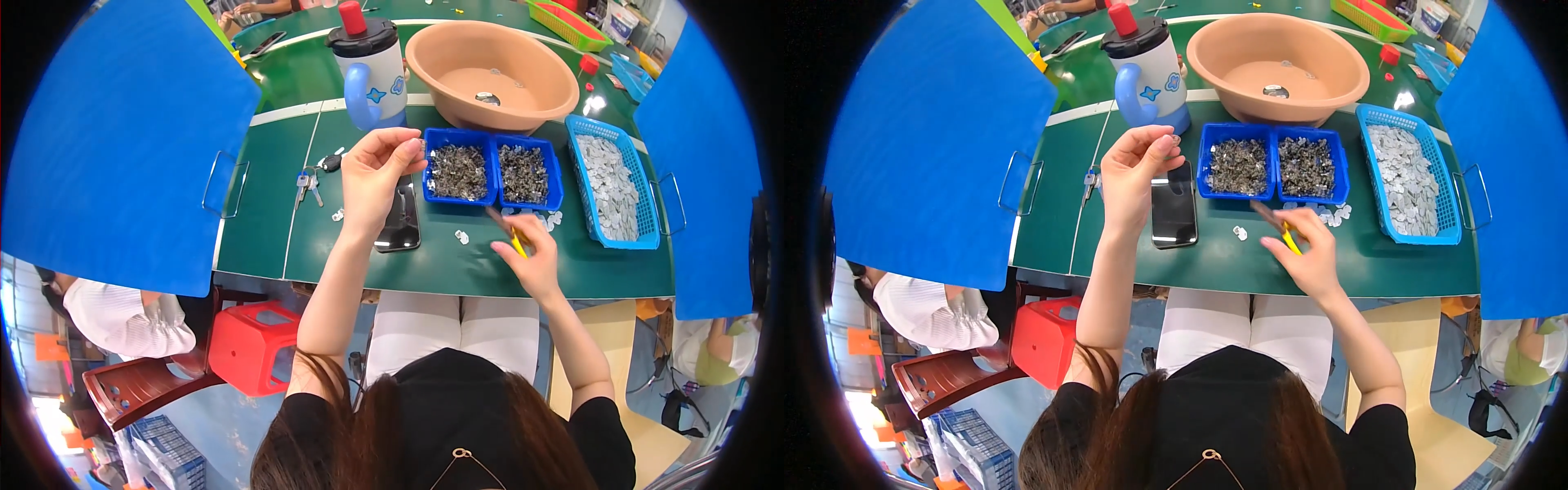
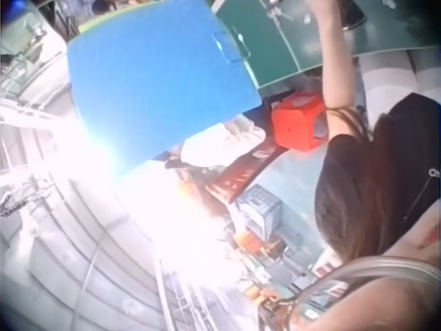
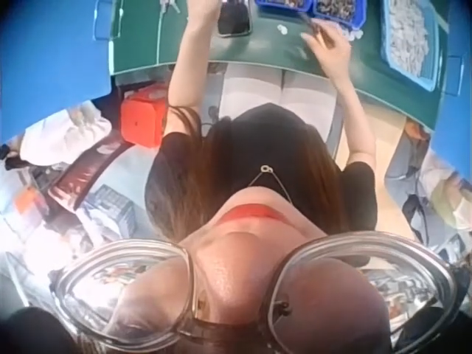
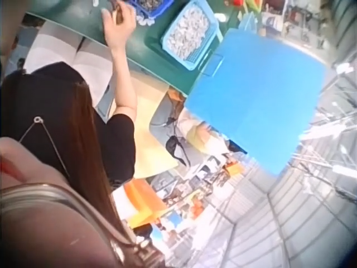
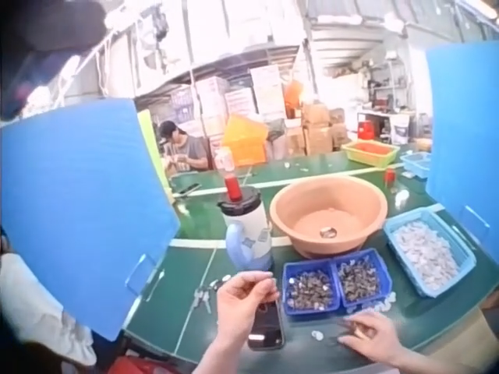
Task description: The person is using pliers to assemble small metal and plastic components into larger pieces.
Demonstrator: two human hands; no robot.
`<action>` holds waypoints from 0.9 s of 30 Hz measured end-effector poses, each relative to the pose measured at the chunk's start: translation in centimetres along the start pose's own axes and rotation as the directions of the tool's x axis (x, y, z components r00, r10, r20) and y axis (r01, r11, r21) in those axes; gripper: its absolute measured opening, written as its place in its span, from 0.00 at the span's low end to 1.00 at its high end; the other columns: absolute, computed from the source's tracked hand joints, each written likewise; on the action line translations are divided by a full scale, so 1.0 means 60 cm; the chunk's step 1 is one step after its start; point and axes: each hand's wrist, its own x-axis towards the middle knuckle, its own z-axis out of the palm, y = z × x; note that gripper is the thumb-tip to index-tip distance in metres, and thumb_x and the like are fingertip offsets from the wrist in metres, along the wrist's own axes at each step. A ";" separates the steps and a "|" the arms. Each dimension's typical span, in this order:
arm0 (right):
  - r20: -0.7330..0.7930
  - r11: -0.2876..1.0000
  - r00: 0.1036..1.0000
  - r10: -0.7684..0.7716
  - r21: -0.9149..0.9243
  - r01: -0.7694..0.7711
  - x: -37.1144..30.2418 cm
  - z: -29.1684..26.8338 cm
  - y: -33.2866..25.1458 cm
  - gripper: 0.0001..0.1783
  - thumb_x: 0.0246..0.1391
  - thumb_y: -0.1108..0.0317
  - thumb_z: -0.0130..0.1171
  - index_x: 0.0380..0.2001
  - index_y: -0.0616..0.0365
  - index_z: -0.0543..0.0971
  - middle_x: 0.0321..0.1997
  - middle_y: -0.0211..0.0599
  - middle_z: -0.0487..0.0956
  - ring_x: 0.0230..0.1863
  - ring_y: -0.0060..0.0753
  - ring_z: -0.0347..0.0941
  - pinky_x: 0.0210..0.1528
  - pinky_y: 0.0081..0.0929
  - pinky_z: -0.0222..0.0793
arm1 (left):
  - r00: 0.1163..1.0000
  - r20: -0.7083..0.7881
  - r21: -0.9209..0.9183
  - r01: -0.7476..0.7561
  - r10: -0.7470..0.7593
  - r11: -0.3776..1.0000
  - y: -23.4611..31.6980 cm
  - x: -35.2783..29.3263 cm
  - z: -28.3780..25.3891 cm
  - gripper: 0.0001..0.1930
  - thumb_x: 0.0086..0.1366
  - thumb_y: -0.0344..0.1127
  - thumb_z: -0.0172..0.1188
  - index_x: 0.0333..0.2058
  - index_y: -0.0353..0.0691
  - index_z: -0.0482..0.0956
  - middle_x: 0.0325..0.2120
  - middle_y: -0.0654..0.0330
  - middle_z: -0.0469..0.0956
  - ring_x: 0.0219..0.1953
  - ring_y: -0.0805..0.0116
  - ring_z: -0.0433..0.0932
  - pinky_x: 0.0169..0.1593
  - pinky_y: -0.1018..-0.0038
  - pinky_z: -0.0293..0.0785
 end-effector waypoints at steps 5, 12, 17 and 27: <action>0.049 0.904 0.994 0.102 0.413 -0.113 0.099 0.021 -0.113 0.07 0.54 0.72 0.55 0.36 0.61 0.75 0.33 0.24 0.72 0.34 0.13 0.64 0.37 0.14 0.61 | 0.998 0.051 -0.040 -0.043 0.045 0.998 0.007 -0.006 0.024 0.09 0.60 0.28 0.58 0.39 0.32 0.77 0.31 0.58 0.78 0.34 0.75 0.77 0.40 0.77 0.78; 0.101 0.864 0.994 0.050 0.494 -0.093 0.173 0.031 -0.142 0.07 0.53 0.72 0.57 0.35 0.62 0.76 0.28 0.25 0.75 0.30 0.12 0.67 0.34 0.12 0.64 | 0.986 0.143 0.192 -0.110 0.083 0.975 0.030 -0.012 0.033 0.15 0.57 0.27 0.61 0.44 0.32 0.74 0.30 0.56 0.79 0.32 0.73 0.78 0.41 0.78 0.77; 0.184 0.924 0.979 0.091 0.351 -0.151 0.182 0.035 -0.144 0.07 0.52 0.72 0.59 0.33 0.64 0.76 0.29 0.27 0.76 0.32 0.11 0.68 0.35 0.12 0.65 | 0.990 0.058 0.134 -0.137 0.131 0.981 0.039 -0.008 0.037 0.14 0.56 0.26 0.62 0.41 0.30 0.73 0.29 0.53 0.80 0.32 0.72 0.79 0.38 0.78 0.78; -0.055 0.812 0.998 -0.008 0.582 0.038 0.228 0.084 -0.178 0.07 0.52 0.71 0.58 0.29 0.65 0.77 0.23 0.26 0.75 0.26 0.11 0.66 0.27 0.13 0.63 | 0.984 0.007 0.046 -0.180 0.180 0.983 0.065 0.008 0.038 0.11 0.56 0.27 0.63 0.38 0.31 0.78 0.32 0.58 0.79 0.33 0.75 0.77 0.37 0.80 0.76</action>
